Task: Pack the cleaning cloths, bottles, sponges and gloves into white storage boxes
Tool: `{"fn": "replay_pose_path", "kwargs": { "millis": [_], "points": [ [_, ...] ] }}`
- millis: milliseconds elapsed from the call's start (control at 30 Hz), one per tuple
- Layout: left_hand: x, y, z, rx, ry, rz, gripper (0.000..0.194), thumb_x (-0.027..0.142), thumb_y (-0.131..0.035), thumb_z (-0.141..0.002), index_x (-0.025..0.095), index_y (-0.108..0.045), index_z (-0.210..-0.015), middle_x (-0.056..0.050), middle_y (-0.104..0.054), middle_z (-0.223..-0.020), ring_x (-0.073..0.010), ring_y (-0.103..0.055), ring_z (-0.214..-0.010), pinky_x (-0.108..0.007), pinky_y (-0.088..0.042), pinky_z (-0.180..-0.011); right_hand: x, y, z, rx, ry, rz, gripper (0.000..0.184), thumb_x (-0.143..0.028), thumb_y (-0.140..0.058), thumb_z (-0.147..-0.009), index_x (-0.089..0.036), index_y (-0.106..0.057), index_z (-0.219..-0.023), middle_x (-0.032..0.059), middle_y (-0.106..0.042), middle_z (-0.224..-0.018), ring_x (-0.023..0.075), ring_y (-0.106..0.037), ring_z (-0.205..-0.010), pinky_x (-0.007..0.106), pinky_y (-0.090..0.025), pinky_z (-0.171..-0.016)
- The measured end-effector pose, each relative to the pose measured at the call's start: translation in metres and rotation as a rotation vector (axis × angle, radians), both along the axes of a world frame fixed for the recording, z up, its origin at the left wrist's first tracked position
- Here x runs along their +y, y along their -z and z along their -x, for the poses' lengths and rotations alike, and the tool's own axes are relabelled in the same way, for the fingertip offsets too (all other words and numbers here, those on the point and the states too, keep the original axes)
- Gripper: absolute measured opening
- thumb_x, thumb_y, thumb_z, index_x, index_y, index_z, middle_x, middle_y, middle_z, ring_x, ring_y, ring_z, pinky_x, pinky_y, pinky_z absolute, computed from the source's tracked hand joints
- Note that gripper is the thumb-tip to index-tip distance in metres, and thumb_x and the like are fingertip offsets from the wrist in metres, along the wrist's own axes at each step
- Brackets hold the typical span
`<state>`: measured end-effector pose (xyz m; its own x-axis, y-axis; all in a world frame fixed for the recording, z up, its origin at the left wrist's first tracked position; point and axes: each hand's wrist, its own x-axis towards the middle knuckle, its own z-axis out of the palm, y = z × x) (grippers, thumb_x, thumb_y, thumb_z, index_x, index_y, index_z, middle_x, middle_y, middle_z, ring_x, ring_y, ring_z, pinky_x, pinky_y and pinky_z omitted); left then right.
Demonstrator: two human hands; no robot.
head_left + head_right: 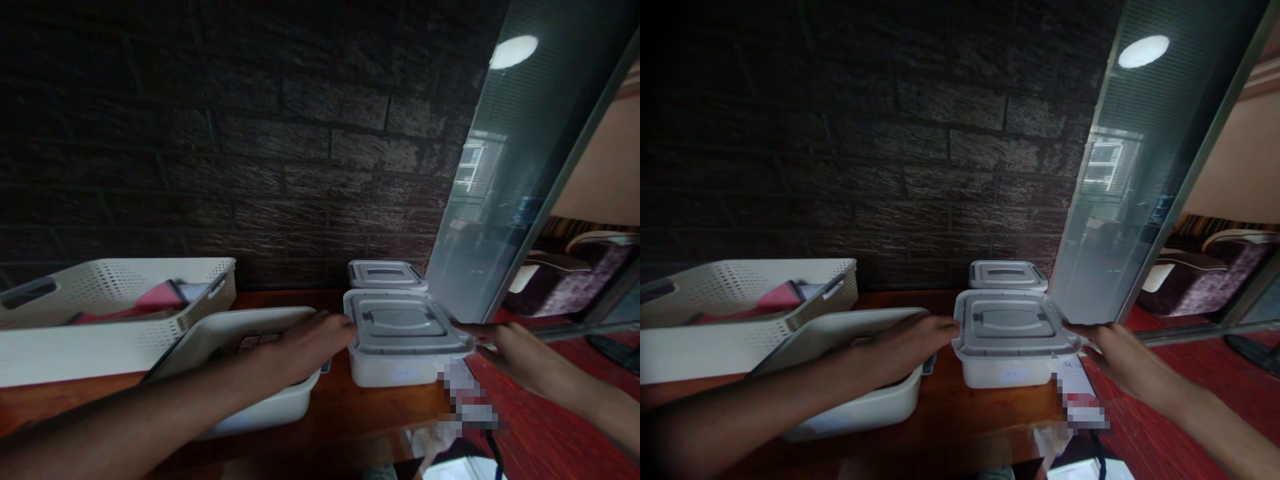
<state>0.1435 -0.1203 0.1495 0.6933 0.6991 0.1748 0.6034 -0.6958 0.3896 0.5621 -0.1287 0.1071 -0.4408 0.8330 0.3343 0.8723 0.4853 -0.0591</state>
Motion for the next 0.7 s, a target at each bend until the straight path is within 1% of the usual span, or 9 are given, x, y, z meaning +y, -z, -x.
{"fn": "replay_pose_path", "kwargs": {
  "millis": [100,233,267,300,367,467,567,633,700],
  "points": [
    [0.004,-0.001,0.005,-0.021,0.015,-0.085,0.033,0.011,-0.045,-0.095,0.025,-0.071,-0.108,-0.002,-0.075,-0.109,-0.0208,-0.069,-0.097,-0.031,-0.053,-0.089,-0.008,-0.01,-0.001,0.042,0.039,0.078,0.043,-0.021,-0.055,-0.092,-0.025,-0.069,-0.132,0.0076,-0.073,-0.126,0.0317,-0.072,-0.11,0.041,-0.061,-0.089],
    [0.001,-0.018,0.019,-0.089,0.082,-0.348,0.029,0.016,-0.044,-0.101,0.021,-0.068,-0.117,-0.005,-0.071,-0.12,-0.0196,-0.067,-0.108,-0.03,-0.052,-0.094,-0.026,-0.043,0.008,0.144,0.153,0.036,0.032,-0.021,-0.057,-0.09,-0.024,-0.078,-0.113,0.0083,-0.08,-0.102,0.0298,-0.077,-0.083,0.037,-0.062,-0.07],
    [-0.002,-0.025,0.024,-0.13,0.081,-0.42,0.026,0.019,-0.046,-0.102,0.02,-0.068,-0.115,-0.006,-0.072,-0.118,-0.0198,-0.066,-0.11,-0.03,-0.052,-0.095,-0.03,-0.054,0.013,0.182,0.141,-0.007,0.028,-0.023,-0.057,-0.091,-0.023,-0.079,-0.108,0.0096,-0.08,-0.1,0.028,-0.077,-0.08,0.035,-0.061,-0.068],
    [-0.005,-0.033,0.029,-0.183,0.06,-0.483,0.022,0.023,-0.05,-0.102,0.02,-0.069,-0.113,-0.005,-0.072,-0.115,-0.0199,-0.065,-0.11,-0.03,-0.052,-0.096,-0.034,-0.064,0.019,0.215,0.107,-0.054,0.024,-0.025,-0.059,-0.093,-0.023,-0.079,-0.105,0.0107,-0.078,-0.103,0.0267,-0.075,-0.085,0.034,-0.06,-0.073],
    [-0.012,-0.048,0.039,-0.31,-0.04,-0.547,0.017,0.028,-0.057,-0.1,0.021,-0.068,-0.111,-0.003,-0.073,-0.11,-0.0194,-0.067,-0.106,-0.028,-0.054,-0.092,-0.038,-0.084,0.035,0.302,0.006,-0.166,0.02,-0.035,-0.063,-0.093,-0.025,-0.078,-0.1,0.0113,-0.074,-0.108,0.0257,-0.072,-0.093,0.034,-0.058,-0.076],
    [-0.021,-0.068,0.053,-0.562,-0.195,-0.481,0.019,0.033,-0.062,-0.097,0.022,-0.066,-0.111,-0.001,-0.073,-0.103,-0.0174,-0.07,-0.092,-0.025,-0.057,-0.079,-0.032,-0.108,0.066,0.559,-0.013,-0.167,0.022,-0.043,-0.07,-0.089,-0.025,-0.077,-0.099,0.0089,-0.074,-0.101,0.0217,-0.069,-0.084,0.028,-0.055,-0.064],
    [-0.023,-0.084,0.069,-0.761,-0.243,-0.4,0.029,0.036,-0.061,-0.097,0.02,-0.062,-0.121,-0.003,-0.074,-0.1,-0.0185,-0.071,-0.088,-0.027,-0.059,-0.076,-0.013,-0.124,0.106,0.856,-0.034,-0.077,0.025,-0.043,-0.075,-0.085,-0.022,-0.075,-0.097,0.0056,-0.075,-0.09,0.0168,-0.068,-0.073,0.024,-0.056,-0.061],
    [-0.019,-0.092,0.085,-0.813,-0.307,-0.388,0.037,0.039,-0.059,-0.098,0.02,-0.059,-0.128,-0.004,-0.074,-0.094,-0.0188,-0.071,-0.081,-0.028,-0.059,-0.069,0.004,-0.13,0.136,0.985,-0.107,-0.037,0.026,-0.042,-0.075,-0.085,-0.018,-0.073,-0.096,0.0035,-0.073,-0.085,0.0165,-0.068,-0.074,0.027,-0.06,-0.067],
    [-0.014,-0.098,0.107,-0.793,-0.409,-0.404,0.043,0.045,-0.058,-0.097,0.02,-0.058,-0.132,-0.003,-0.073,-0.084,-0.0175,-0.068,-0.068,-0.025,-0.055,-0.058,0.022,-0.132,0.167,1.014,-0.198,0.072,0.031,-0.047,-0.071,-0.088,-0.017,-0.071,-0.096,0.002,-0.07,-0.077,0.0164,-0.066,-0.068,0.028,-0.06,-0.06]
  ]
}}
